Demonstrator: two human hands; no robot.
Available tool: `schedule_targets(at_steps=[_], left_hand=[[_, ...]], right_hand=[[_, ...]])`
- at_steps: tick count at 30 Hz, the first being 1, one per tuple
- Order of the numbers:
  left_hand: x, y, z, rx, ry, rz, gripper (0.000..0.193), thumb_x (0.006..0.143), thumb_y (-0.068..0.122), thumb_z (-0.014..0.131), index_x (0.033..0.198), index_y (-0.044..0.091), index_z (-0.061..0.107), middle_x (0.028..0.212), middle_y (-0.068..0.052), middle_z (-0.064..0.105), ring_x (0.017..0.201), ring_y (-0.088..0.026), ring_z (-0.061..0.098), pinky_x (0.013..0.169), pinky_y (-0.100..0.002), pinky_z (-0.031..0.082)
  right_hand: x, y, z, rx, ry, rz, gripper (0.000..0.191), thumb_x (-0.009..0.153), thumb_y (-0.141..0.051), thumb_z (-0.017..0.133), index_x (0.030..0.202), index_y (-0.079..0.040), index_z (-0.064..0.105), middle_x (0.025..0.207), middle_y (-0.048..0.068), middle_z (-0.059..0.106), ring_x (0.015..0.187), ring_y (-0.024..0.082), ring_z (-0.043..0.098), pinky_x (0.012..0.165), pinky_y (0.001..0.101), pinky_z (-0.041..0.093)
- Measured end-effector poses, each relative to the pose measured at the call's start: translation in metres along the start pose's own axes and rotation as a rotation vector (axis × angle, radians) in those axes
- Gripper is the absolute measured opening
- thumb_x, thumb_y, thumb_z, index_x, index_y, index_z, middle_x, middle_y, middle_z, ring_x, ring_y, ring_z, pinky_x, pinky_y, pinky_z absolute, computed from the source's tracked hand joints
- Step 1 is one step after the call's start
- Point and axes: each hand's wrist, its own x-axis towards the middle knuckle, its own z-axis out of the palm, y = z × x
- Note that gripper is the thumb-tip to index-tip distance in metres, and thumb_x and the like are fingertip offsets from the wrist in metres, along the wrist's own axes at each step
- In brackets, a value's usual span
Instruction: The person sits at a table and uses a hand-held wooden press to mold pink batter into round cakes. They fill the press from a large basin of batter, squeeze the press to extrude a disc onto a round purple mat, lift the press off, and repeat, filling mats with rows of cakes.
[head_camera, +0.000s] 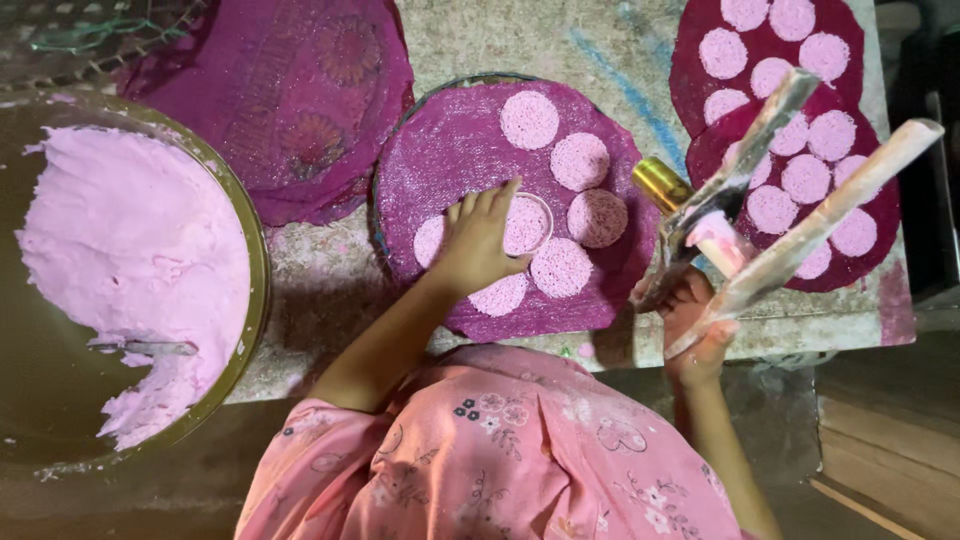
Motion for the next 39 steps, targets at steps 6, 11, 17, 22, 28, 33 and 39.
schedule_targets(at_steps=[6, 11, 17, 22, 28, 33, 39], left_hand=[[0.012, -0.045, -0.047, -0.076, 0.14, -0.17, 0.122, 0.069, 0.053, 0.088, 0.162, 0.017, 0.018, 0.159, -0.013, 0.039, 0.148, -0.033, 0.031, 0.121, -0.056, 0.021], [0.011, -0.099, -0.063, -0.623, 0.32, -0.385, 0.071, 0.093, 0.022, 0.061, 0.159, 0.02, 0.034, 0.162, -0.011, 0.034, 0.149, -0.03, 0.033, 0.12, -0.048, 0.029], [-0.041, -0.09, -0.004, -0.964, 0.506, -0.494, 0.059, 0.1, 0.011, 0.049, 0.158, 0.015, 0.038, 0.163, -0.011, 0.043, 0.148, -0.025, 0.045, 0.122, -0.042, 0.035], [-0.079, -0.079, 0.022, 0.064, 0.56, -0.179, 0.103, 0.081, 0.035, 0.078, 0.16, 0.003, 0.019, 0.166, -0.017, 0.022, 0.155, -0.031, 0.019, 0.126, -0.052, 0.014], [-0.056, -0.067, 0.016, 0.156, 0.243, -0.106, 0.121, 0.075, 0.05, 0.084, 0.157, -0.001, 0.011, 0.16, -0.019, 0.03, 0.151, -0.031, 0.021, 0.119, -0.066, -0.005], [-0.039, -0.056, 0.024, 0.162, 0.281, -0.049, 0.119, 0.077, 0.047, 0.084, 0.158, -0.002, 0.013, 0.157, -0.018, 0.039, 0.15, -0.029, 0.027, 0.118, -0.07, -0.005], [-0.015, -0.05, 0.027, 0.128, 0.326, 0.017, 0.117, 0.077, 0.044, 0.084, 0.159, -0.002, 0.014, 0.156, -0.017, 0.043, 0.149, -0.03, 0.032, 0.119, -0.07, 0.001]], right_hand=[[-0.009, 0.0, -0.015, 0.015, 0.058, -0.017, 0.12, 0.076, -0.096, 0.054, 0.143, 0.003, 0.046, 0.122, 0.018, 0.06, 0.113, 0.031, 0.062, 0.101, 0.0444, 0.049], [-0.01, -0.001, -0.009, 0.1, 0.087, -0.042, 0.118, 0.077, -0.094, 0.058, 0.143, 0.003, 0.046, 0.123, 0.016, 0.059, 0.115, 0.031, 0.06, 0.104, 0.0487, 0.049], [0.0, -0.002, 0.003, 0.153, 0.051, -0.005, 0.117, 0.075, -0.092, 0.061, 0.144, 0.001, 0.044, 0.125, 0.018, 0.06, 0.116, 0.033, 0.061, 0.106, 0.0527, 0.049], [0.008, 0.001, 0.014, 0.129, -0.012, 0.001, 0.117, 0.077, -0.091, 0.061, 0.146, 0.001, 0.041, 0.129, 0.018, 0.059, 0.12, 0.032, 0.06, 0.108, 0.0504, 0.048], [0.015, 0.004, 0.033, 0.123, -0.026, -0.012, 0.119, 0.078, -0.092, 0.058, 0.148, 0.002, 0.039, 0.131, 0.016, 0.055, 0.119, 0.031, 0.059, 0.105, 0.0501, 0.049], [0.014, 0.006, 0.034, 0.139, -0.024, 0.009, 0.119, 0.076, -0.094, 0.057, 0.146, 0.001, 0.042, 0.127, 0.02, 0.06, 0.116, 0.034, 0.062, 0.103, 0.049, 0.049], [0.01, 0.009, 0.021, 0.134, 0.009, 0.007, 0.113, 0.079, -0.091, 0.059, 0.142, 0.002, 0.045, 0.127, 0.021, 0.06, 0.117, 0.036, 0.061, 0.107, 0.0513, 0.049]])
